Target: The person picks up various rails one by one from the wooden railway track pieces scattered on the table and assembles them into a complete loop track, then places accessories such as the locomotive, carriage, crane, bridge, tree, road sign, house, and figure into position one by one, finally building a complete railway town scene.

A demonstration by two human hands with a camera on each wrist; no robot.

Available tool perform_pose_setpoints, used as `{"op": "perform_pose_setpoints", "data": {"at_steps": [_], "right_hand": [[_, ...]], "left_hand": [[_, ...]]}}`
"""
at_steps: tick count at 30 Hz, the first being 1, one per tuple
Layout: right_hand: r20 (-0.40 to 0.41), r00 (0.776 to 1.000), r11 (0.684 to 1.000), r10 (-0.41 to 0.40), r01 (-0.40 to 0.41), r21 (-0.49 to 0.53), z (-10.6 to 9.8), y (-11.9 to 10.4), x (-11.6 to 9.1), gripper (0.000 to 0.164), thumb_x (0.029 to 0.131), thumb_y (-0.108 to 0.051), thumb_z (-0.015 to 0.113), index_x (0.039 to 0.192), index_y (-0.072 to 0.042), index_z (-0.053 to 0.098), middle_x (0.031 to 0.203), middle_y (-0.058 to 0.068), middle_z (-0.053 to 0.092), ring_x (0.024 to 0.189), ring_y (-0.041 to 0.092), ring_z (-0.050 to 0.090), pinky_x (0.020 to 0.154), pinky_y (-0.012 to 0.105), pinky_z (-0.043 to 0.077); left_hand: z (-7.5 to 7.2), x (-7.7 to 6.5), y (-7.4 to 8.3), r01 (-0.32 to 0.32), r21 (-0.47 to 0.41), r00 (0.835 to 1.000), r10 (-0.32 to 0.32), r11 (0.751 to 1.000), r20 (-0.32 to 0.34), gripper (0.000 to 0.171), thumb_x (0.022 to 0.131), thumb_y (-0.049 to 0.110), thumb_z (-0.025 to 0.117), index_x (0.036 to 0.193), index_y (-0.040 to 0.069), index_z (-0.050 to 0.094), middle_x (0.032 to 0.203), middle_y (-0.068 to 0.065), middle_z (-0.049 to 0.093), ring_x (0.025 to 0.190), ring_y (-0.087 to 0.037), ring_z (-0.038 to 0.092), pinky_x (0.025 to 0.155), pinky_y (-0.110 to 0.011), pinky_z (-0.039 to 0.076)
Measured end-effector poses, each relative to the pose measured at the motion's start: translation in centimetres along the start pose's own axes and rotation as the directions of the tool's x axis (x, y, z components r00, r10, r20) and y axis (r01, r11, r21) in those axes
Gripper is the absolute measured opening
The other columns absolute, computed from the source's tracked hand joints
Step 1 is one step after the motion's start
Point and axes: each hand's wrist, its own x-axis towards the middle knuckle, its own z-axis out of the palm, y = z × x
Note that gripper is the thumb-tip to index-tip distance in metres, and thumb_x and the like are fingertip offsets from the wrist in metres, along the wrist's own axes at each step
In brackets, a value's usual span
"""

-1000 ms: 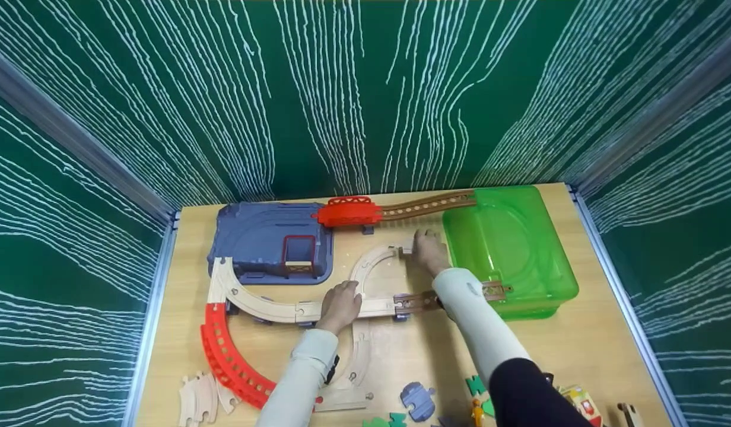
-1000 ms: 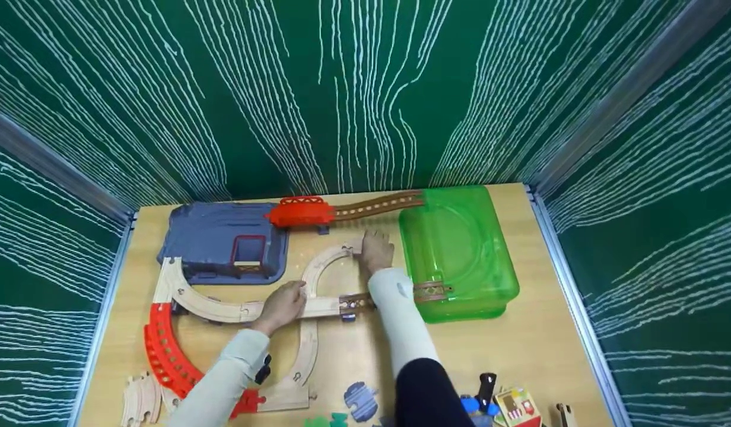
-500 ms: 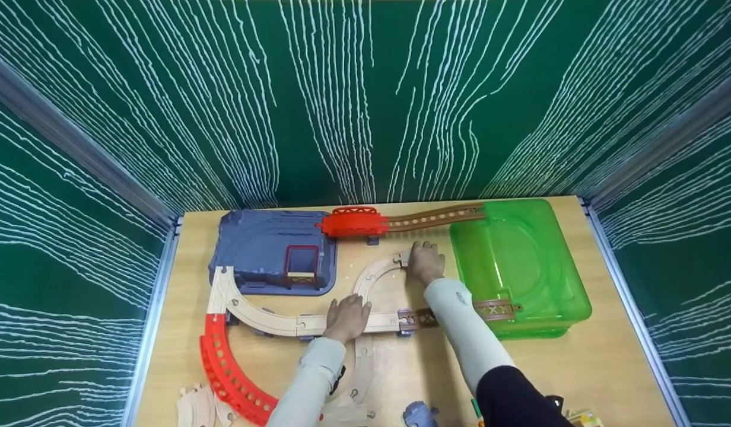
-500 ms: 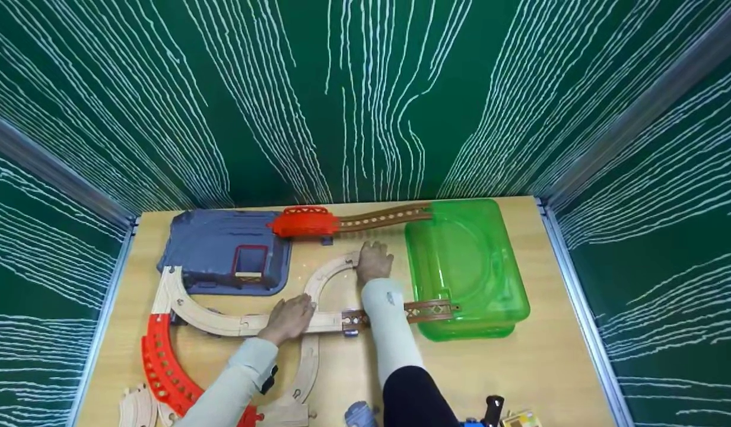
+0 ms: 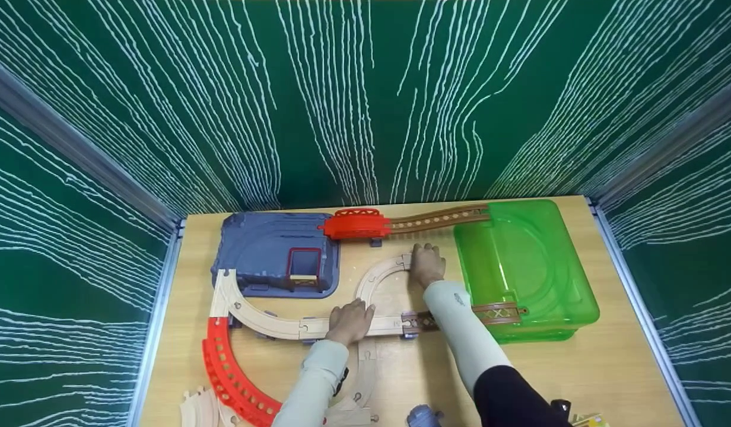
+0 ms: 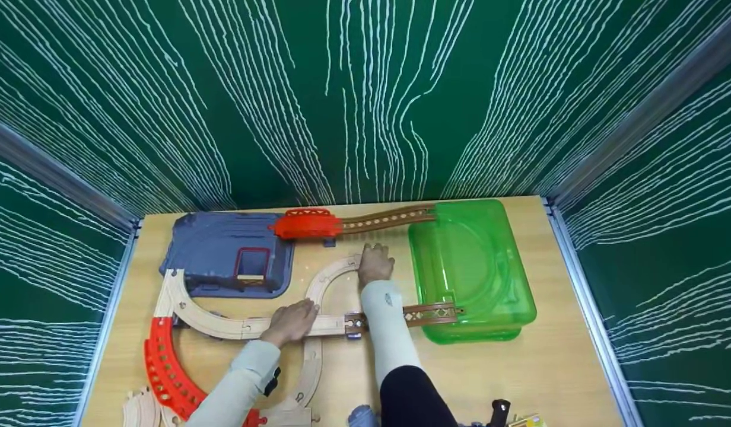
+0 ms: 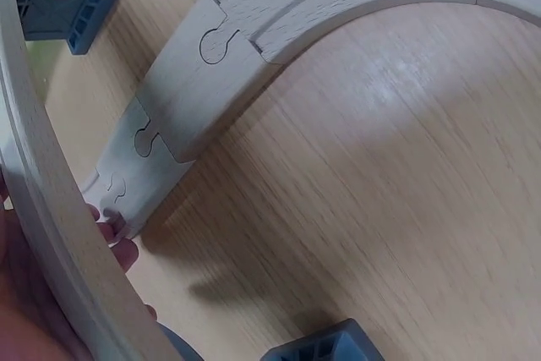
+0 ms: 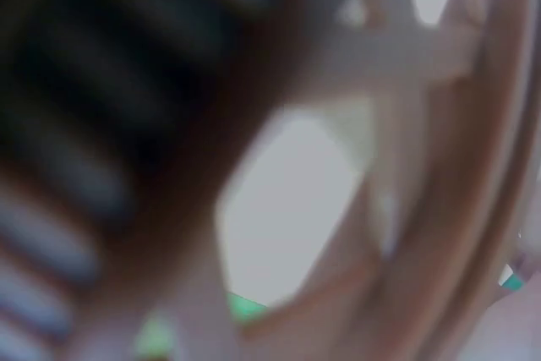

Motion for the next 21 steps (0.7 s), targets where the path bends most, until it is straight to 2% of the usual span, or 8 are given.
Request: {"op": "perform_pose_setpoints", "data": {"at_steps": [3,9,13,16,18,21], "right_hand": [[-0.006,1.0,1.0,-0.009,0.009,0.002,0.3,0.2,-0.5,0.033,0.078,-0.003,0.06,0.11,-0.007,0.054,0.108,0.016,0.051,0.106,0.033,0.043,0.078,0.052,0.043],[-0.031,0.999,1.0,0.008,-0.008,0.0,1.1,0.5,-1.5,0.026,0.082,0.0,0.053,0.107,-0.006,0.055,0.107,0.017,0.05,0.099,0.035,0.048,0.069,0.052,0.046],[-0.027,1.0,1.0,0.01,-0.011,-0.021,1.2,0.4,-2.3,0.025,0.083,-0.003,0.052,0.108,-0.007,0.054,0.108,0.017,0.049,0.1,0.035,0.046,0.07,0.05,0.046],[0.039,0.999,0.999,0.003,-0.001,-0.049,0.7,0.1,-2.9,0.029,0.084,-0.007,0.05,0.113,-0.007,0.049,0.11,0.018,0.047,0.103,0.036,0.044,0.076,0.051,0.044],[0.103,0.995,0.998,-0.011,0.017,-0.06,-0.1,-0.4,-3.3,0.035,0.083,-0.01,0.05,0.118,-0.007,0.045,0.114,0.02,0.046,0.107,0.037,0.041,0.082,0.054,0.039],[0.184,0.982,0.999,-0.037,0.043,-0.029,-2.1,-1.2,-3.9,0.042,0.087,-0.017,0.047,0.126,-0.005,0.039,0.123,0.021,0.041,0.114,0.039,0.035,0.09,0.057,0.032]], "left_hand": [[0.0,-0.6,0.2,0.015,-0.014,1.0,-0.015,1.0,0.003,0.054,0.095,0.038,0.022,0.126,0.002,0.046,0.132,-0.009,0.043,0.123,-0.024,0.036,0.099,-0.049,0.023],[0.5,-1.3,0.6,0.003,0.001,1.0,-0.003,1.0,-0.01,0.053,0.095,0.037,0.023,0.124,0.001,0.048,0.13,-0.009,0.045,0.123,-0.023,0.036,0.098,-0.049,0.026],[0.7,-1.8,0.6,0.005,0.009,1.0,-0.004,1.0,-0.027,0.051,0.095,0.036,0.024,0.124,0.002,0.049,0.129,-0.009,0.046,0.122,-0.023,0.037,0.097,-0.049,0.026],[0.9,-2.2,0.4,0.014,0.01,0.998,-0.014,1.0,-0.057,0.051,0.095,0.037,0.024,0.124,0.003,0.049,0.129,-0.009,0.046,0.12,-0.025,0.039,0.098,-0.049,0.025],[1.0,-2.4,0.0,0.008,-0.007,0.995,-0.009,1.0,-0.099,0.049,0.095,0.036,0.025,0.125,0.004,0.048,0.129,-0.009,0.046,0.12,-0.026,0.039,0.099,-0.049,0.024],[0.7,-2.8,-0.8,-0.035,-0.056,0.975,0.022,0.998,-0.22,0.044,0.094,0.031,0.03,0.125,0.005,0.047,0.128,-0.01,0.047,0.119,-0.027,0.039,0.1,-0.049,0.024]]}}
